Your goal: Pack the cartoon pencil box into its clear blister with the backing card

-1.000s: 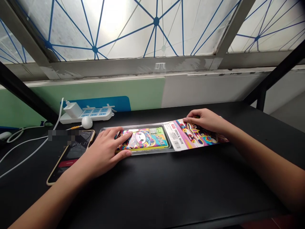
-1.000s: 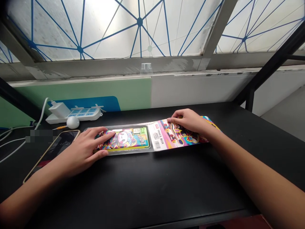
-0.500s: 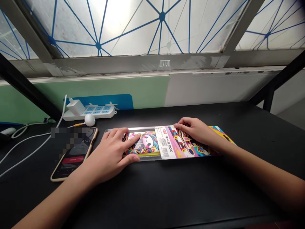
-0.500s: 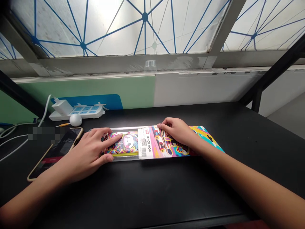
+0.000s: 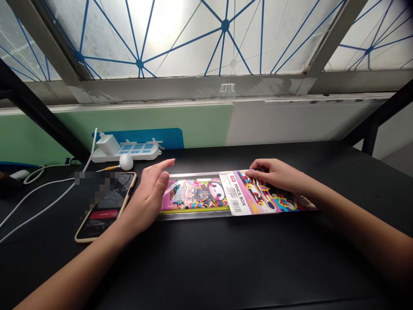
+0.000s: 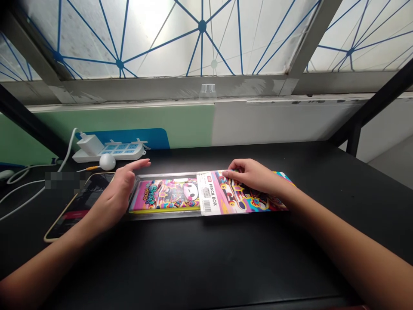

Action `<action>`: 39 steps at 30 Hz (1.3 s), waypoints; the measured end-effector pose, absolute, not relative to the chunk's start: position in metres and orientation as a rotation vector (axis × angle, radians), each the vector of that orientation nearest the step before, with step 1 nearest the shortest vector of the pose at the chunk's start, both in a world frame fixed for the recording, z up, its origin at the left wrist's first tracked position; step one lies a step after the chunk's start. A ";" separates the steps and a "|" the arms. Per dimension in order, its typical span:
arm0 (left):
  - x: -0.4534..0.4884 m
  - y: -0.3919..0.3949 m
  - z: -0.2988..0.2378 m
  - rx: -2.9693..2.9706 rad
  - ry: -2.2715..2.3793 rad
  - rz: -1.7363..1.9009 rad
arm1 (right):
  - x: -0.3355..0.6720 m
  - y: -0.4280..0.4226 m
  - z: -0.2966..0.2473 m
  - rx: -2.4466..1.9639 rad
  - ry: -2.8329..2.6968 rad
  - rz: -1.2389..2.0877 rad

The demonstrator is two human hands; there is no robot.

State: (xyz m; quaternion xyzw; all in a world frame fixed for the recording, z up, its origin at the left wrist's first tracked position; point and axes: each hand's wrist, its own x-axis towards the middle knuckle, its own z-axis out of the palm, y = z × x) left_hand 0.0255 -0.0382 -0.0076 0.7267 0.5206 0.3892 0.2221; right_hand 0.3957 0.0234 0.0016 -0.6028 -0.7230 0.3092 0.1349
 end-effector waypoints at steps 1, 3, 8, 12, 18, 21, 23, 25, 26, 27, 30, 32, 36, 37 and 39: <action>0.027 -0.037 -0.011 1.888 1.409 1.156 | 0.398 0.024 0.003 -1.756 -2.117 0.906; 0.031 -0.034 -0.017 1.676 1.326 1.295 | 0.401 0.025 0.007 -1.763 -2.172 0.904; 0.039 -0.031 -0.020 1.386 1.192 1.491 | 0.402 0.024 0.008 -1.779 -2.213 0.804; 0.043 -0.032 -0.018 1.300 1.121 1.550 | 0.389 0.025 0.004 -1.738 -2.247 0.679; 0.044 -0.034 -0.016 1.247 1.036 1.589 | 0.343 0.027 0.011 -1.603 -2.414 0.624; 0.044 -0.035 -0.016 1.229 1.014 1.598 | 0.312 0.029 0.019 -1.570 -2.511 0.593; 0.044 -0.035 -0.015 1.216 1.019 1.595 | 0.291 0.031 0.023 -1.556 -2.589 0.571; 0.044 -0.034 -0.015 1.211 1.037 1.591 | 0.268 0.033 0.026 -1.526 -2.661 0.558; 0.044 -0.034 -0.015 1.213 1.049 1.590 | 0.257 0.034 0.027 -1.506 -2.685 0.550; 0.044 -0.034 -0.016 1.216 1.060 1.588 | 0.245 0.034 0.027 -1.487 -2.702 0.541; 0.044 -0.033 -0.016 1.213 1.065 1.587 | 0.216 0.033 0.025 -1.431 -2.735 0.475; 0.044 -0.032 -0.016 1.190 1.047 1.595 | 0.202 0.030 0.023 -1.398 -2.748 0.422; 0.042 -0.031 -0.013 1.061 1.053 1.601 | 0.200 0.022 0.023 -1.352 -2.737 0.330; 0.042 -0.031 -0.012 1.019 1.061 1.592 | 0.207 0.020 0.025 -1.345 -2.726 0.314; 0.040 -0.031 -0.011 0.952 1.088 1.563 | 0.231 0.017 0.027 -1.344 -2.687 0.303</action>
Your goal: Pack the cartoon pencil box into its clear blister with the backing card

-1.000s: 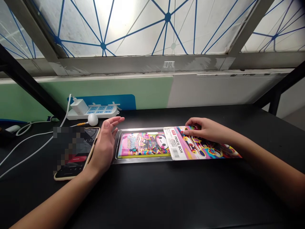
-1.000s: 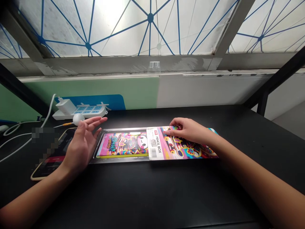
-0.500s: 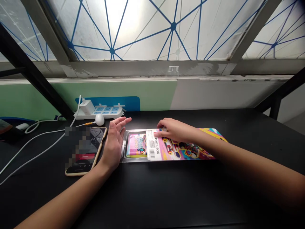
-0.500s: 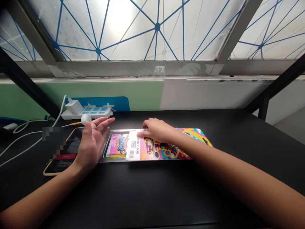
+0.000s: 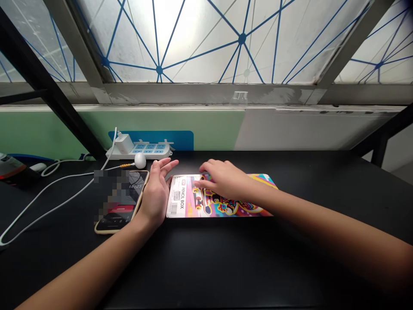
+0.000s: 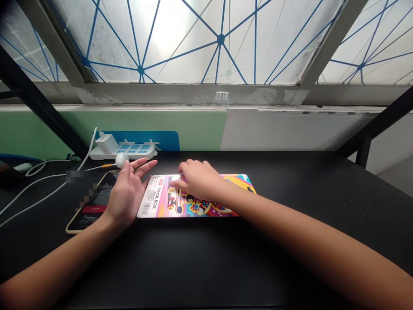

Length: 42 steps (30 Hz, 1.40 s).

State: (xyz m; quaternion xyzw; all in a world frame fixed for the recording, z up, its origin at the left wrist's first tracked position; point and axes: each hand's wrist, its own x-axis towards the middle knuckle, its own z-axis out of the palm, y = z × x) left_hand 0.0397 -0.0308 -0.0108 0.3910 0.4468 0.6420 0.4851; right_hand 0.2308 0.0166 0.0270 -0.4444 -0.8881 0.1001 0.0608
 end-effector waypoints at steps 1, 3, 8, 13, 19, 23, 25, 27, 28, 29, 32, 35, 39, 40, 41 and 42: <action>0.039 -0.031 -0.010 0.926 1.103 1.544 | 0.247 0.015 0.028 -1.355 -2.652 0.308; 0.038 -0.032 -0.008 0.875 1.147 1.495 | 0.283 0.012 0.026 -1.428 -2.551 0.329; 0.039 -0.032 -0.006 0.790 1.265 1.332 | 0.362 0.009 0.009 -1.638 -2.210 0.509; 0.039 -0.025 -0.010 0.794 1.297 1.323 | 0.376 0.012 -0.005 -1.641 -2.148 0.701; 0.039 -0.021 -0.014 0.811 1.390 1.331 | 0.369 0.010 -0.008 -1.596 -2.093 0.769; 0.041 -0.021 -0.012 0.778 1.403 1.316 | 0.370 0.009 -0.008 -1.586 -2.070 0.758; 0.041 -0.022 -0.012 0.761 1.411 1.312 | 0.370 0.009 -0.008 -1.572 -2.076 0.726; 0.041 -0.022 -0.013 0.743 1.409 1.311 | 0.370 0.008 -0.006 -1.561 -2.086 0.681; 0.041 -0.022 -0.013 0.732 1.403 1.313 | 0.370 0.008 -0.006 -1.558 -2.088 0.664; 0.041 -0.022 -0.013 0.724 1.391 1.315 | 0.370 0.008 -0.005 -1.557 -2.087 0.651; 0.040 -0.022 -0.012 0.745 1.337 1.320 | 0.372 0.008 -0.004 -1.534 -2.075 0.593; 0.039 -0.025 -0.011 0.826 1.292 1.293 | 0.374 0.008 -0.002 -1.471 -2.057 0.477; 0.037 -0.030 -0.011 0.956 1.257 1.290 | 0.375 0.001 0.004 -1.362 -1.992 0.284; 0.038 -0.031 -0.011 0.979 1.237 1.302 | 0.374 -0.002 0.006 -1.329 -1.971 0.226; 0.038 -0.032 -0.010 0.989 1.207 1.319 | 0.374 -0.005 0.007 -1.290 -1.954 0.168; 0.038 -0.033 -0.008 0.987 1.167 1.339 | 0.373 -0.007 0.008 -1.246 -1.943 0.115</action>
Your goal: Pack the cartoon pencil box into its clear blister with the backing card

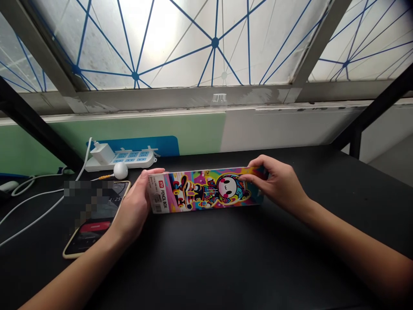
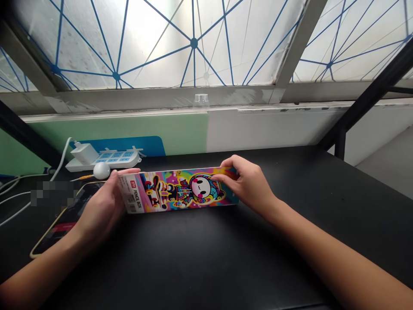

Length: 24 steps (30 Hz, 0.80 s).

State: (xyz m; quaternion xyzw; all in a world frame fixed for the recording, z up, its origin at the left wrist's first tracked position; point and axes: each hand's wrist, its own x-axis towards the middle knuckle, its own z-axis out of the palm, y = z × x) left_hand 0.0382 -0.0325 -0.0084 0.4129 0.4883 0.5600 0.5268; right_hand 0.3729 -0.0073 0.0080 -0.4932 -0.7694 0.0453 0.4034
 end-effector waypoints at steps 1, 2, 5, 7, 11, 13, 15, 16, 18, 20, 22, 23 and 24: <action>0.039 -0.033 -0.006 0.977 1.125 1.359 | 0.372 -0.010 0.008 -1.197 -1.938 0.066; 0.039 -0.034 -0.004 0.969 1.085 1.378 | 0.371 -0.012 0.008 -1.145 -1.941 0.030; 0.036 -0.033 0.005 1.004 1.018 1.398 | 0.370 -0.016 0.007 -0.995 -1.977 -0.004; 0.031 -0.031 0.011 1.011 1.007 1.402 | 0.370 -0.018 0.009 -0.935 -2.029 0.013; 0.015 -0.025 0.023 0.900 0.998 1.544 | 0.375 -0.025 0.021 -0.940 -2.212 0.046; 0.009 -0.024 0.027 0.981 1.061 1.452 | 0.378 -0.028 0.027 -0.935 -2.321 0.044; 0.004 -0.027 0.028 1.204 1.205 1.200 | 0.378 -0.032 0.029 -0.927 -2.424 0.028; 0.002 -0.028 0.028 1.343 1.280 1.035 | 0.376 -0.033 0.028 -0.930 -2.468 0.017; 0.000 -0.032 0.024 1.619 1.367 0.708 | 0.371 -0.035 0.024 -0.960 -2.539 -0.006; -0.002 -0.035 0.020 1.847 1.333 0.483 | 0.366 -0.036 0.019 -1.007 -2.604 0.000; -0.002 -0.036 0.017 2.011 1.258 0.381 | 0.361 -0.038 0.014 -1.046 -2.667 0.070; -0.001 -0.037 0.015 2.072 1.229 0.354 | 0.359 -0.038 0.013 -1.059 -2.693 0.137; 0.000 -0.038 0.014 2.122 1.209 0.340 | 0.358 -0.038 0.012 -1.065 -2.712 0.215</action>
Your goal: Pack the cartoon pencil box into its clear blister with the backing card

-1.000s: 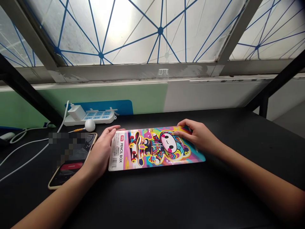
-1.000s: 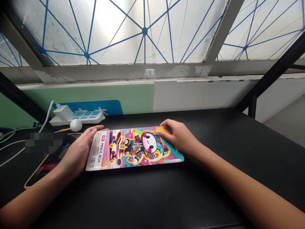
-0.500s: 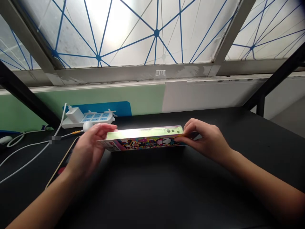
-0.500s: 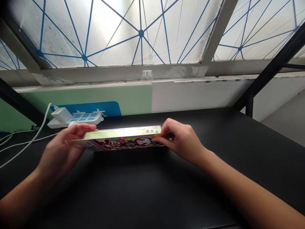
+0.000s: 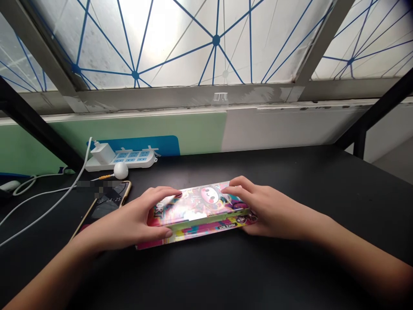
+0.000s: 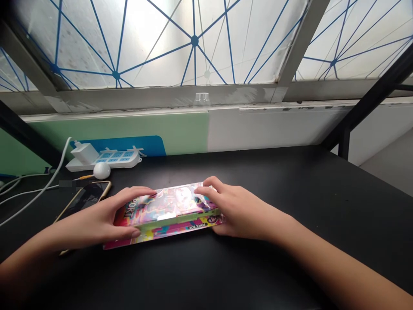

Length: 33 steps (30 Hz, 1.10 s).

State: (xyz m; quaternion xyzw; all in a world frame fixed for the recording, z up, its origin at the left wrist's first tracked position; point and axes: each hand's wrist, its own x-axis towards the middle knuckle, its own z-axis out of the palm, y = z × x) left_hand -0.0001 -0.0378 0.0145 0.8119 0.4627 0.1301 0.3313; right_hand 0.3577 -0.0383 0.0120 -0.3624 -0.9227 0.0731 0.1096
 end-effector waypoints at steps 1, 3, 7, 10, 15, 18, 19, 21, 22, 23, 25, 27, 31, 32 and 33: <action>0.002 -0.038 0.014 2.165 1.198 0.339 | 0.357 -0.038 0.011 -1.068 -2.720 0.286; 0.006 -0.040 0.013 2.231 1.185 0.345 | 0.357 -0.037 0.011 -1.072 -2.708 0.364; 0.011 -0.042 0.011 2.286 1.173 0.360 | 0.359 -0.030 0.008 -1.109 -2.626 0.330; 0.011 -0.043 0.007 2.306 1.159 0.370 | 0.362 -0.023 0.006 -1.118 -2.580 0.337; 0.013 -0.042 0.002 2.394 1.112 0.407 | 0.371 -0.014 0.002 -1.147 -2.501 0.397; 0.016 -0.042 0.002 2.539 1.087 0.488 | 0.375 -0.012 0.002 -1.215 -2.457 0.442; 0.017 -0.042 0.001 2.604 1.088 0.524 | 0.376 -0.011 0.003 -1.231 -2.445 0.453; 0.019 -0.043 0.001 2.736 1.104 0.594 | 0.377 -0.011 0.005 -1.235 -2.414 0.462; 0.020 -0.044 0.001 2.797 1.115 0.623 | 0.377 -0.011 0.006 -1.224 -2.396 0.460; 0.021 -0.044 0.001 2.849 1.123 0.642 | 0.376 -0.011 0.007 -1.209 -2.380 0.451; 0.022 -0.045 0.002 2.921 1.136 0.653 | 0.376 -0.011 0.010 -1.173 -2.355 0.416; 0.021 -0.044 0.004 2.947 1.153 0.663 | 0.377 -0.012 0.011 -1.143 -2.352 0.363; 0.017 -0.039 0.009 2.897 1.273 0.856 | 0.376 -0.016 0.015 -1.097 -2.343 0.226; 0.015 -0.038 0.009 2.876 1.314 0.917 | 0.375 -0.018 0.016 -1.074 -2.335 0.176; 0.014 -0.037 0.010 2.862 1.346 0.964 | 0.374 -0.019 0.018 -1.045 -2.327 0.119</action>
